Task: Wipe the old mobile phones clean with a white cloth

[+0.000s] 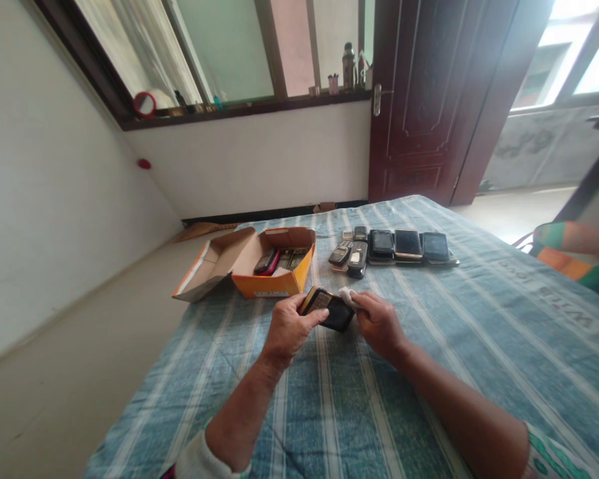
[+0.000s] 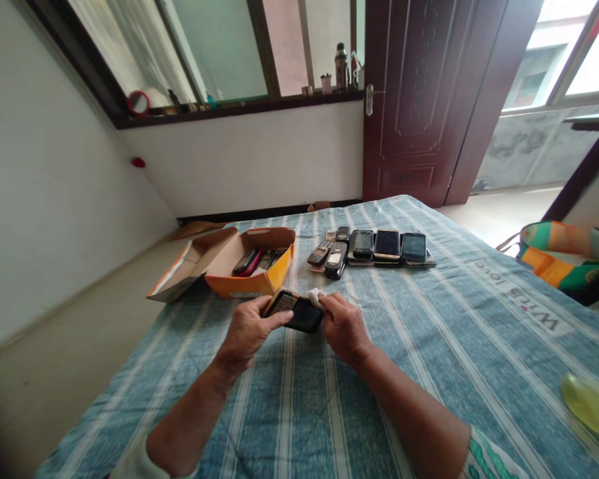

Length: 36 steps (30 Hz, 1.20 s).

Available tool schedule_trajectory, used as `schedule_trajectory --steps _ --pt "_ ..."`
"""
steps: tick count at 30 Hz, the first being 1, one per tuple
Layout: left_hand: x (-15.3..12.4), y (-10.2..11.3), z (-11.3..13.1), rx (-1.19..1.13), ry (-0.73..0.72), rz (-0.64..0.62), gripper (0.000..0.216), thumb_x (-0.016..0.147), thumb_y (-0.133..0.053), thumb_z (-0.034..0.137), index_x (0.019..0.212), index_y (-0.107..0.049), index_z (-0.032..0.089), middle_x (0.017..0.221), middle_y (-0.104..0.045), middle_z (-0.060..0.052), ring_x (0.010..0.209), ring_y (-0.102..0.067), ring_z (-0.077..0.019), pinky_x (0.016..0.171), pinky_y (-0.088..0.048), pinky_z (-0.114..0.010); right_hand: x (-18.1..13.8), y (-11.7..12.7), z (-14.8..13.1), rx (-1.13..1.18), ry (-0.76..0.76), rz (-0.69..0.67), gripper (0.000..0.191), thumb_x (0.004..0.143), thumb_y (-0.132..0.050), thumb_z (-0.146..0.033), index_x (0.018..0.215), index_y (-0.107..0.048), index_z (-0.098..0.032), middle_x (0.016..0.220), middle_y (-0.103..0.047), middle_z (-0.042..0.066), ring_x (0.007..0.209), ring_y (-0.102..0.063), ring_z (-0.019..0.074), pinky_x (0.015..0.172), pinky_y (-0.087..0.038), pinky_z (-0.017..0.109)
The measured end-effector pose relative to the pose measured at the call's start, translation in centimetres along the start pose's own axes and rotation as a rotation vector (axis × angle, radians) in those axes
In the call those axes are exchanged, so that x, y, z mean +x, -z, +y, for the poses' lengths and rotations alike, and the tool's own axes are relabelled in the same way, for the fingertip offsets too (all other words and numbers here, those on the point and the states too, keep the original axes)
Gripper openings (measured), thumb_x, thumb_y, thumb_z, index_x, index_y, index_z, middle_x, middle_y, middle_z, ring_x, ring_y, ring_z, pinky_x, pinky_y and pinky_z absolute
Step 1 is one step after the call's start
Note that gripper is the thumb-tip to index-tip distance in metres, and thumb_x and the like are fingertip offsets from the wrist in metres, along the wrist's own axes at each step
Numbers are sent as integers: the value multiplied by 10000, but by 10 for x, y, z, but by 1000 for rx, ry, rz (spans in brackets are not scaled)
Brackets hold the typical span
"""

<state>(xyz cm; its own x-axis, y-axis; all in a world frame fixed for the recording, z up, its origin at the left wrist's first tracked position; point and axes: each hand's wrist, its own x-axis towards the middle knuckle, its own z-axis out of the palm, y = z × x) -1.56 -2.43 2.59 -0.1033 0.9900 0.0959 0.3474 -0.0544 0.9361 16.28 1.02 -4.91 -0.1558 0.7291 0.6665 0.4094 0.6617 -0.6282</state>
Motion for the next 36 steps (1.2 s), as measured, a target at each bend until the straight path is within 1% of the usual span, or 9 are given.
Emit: schedule_trajectory --steps 6,11,16,19,22,28,31,34,36 --pt "5 13 1 -33 78 -61 244 566 -748 272 746 -698 114 643 -628 28 600 -542 -121 589 -414 -226 1 -1 -2 40 -68 18 286 795 -467 -90 908 -708 -196 729 -624 13 669 -588 144 641 -457 236" --pt "8 16 -5 -94 118 -55 231 550 -760 235 729 -694 104 624 -633 23 586 -538 -112 576 -405 -221 1 -4 0 103 -205 30 246 783 -501 -162 869 -730 -179 695 -649 6 651 -604 160 628 -451 252" --pt "7 3 -14 -258 165 4 277 527 -786 224 770 -716 110 661 -668 16 611 -573 -118 610 -441 -227 5 0 1 184 -351 95 273 782 -529 -257 918 -749 -168 782 -715 17 717 -642 189 672 -473 271" --pt "6 -7 -20 -344 179 23 306 497 -806 215 776 -725 119 704 -703 3 660 -607 -133 674 -471 -240 9 5 2 200 -373 156 282 777 -547 -308 911 -754 -172 787 -721 15 719 -640 192 684 -481 275" --pt "6 -13 -24 -369 168 19 319 485 -819 204 780 -728 125 733 -720 -1 698 -622 -139 722 -475 -243 12 9 2 190 -370 207 270 757 -546 -294 886 -755 -179 782 -722 13 713 -635 191 682 -482 275" --pt "11 -10 -34 -252 112 -33 356 521 -812 220 851 -729 114 770 -723 -13 724 -624 -162 739 -471 -266 15 11 -4 219 -366 223 258 755 -543 -270 873 -754 -179 773 -718 15 721 -642 185 688 -488 265" --pt "15 -11 -41 -104 51 -25 288 530 -802 236 775 -707 118 704 -683 6 672 -587 -150 661 -443 -249 16 11 -4 228 -363 238 254 755 -552 -265 891 -750 -182 808 -727 20 753 -653 192 720 -501 278" --pt "17 -15 -45 59 -4 10 208 549 -788 241 667 -652 137 626 -599 39 623 -542 -132 596 -403 -231 16 12 -1 217 -342 257 249 746 -554 -256 885 -749 -186 812 -726 22 762 -658 195 737 -512 292" --pt "17 -18 -46 159 -13 24 200 567 -780 238 649 -622 146 610 -563 47 605 -527 -128 577 -389 -230 16 13 2 206 -325 270 241 745 -555 -252 877 -746 -187 802 -722 23 756 -657 194 726 -516 294"
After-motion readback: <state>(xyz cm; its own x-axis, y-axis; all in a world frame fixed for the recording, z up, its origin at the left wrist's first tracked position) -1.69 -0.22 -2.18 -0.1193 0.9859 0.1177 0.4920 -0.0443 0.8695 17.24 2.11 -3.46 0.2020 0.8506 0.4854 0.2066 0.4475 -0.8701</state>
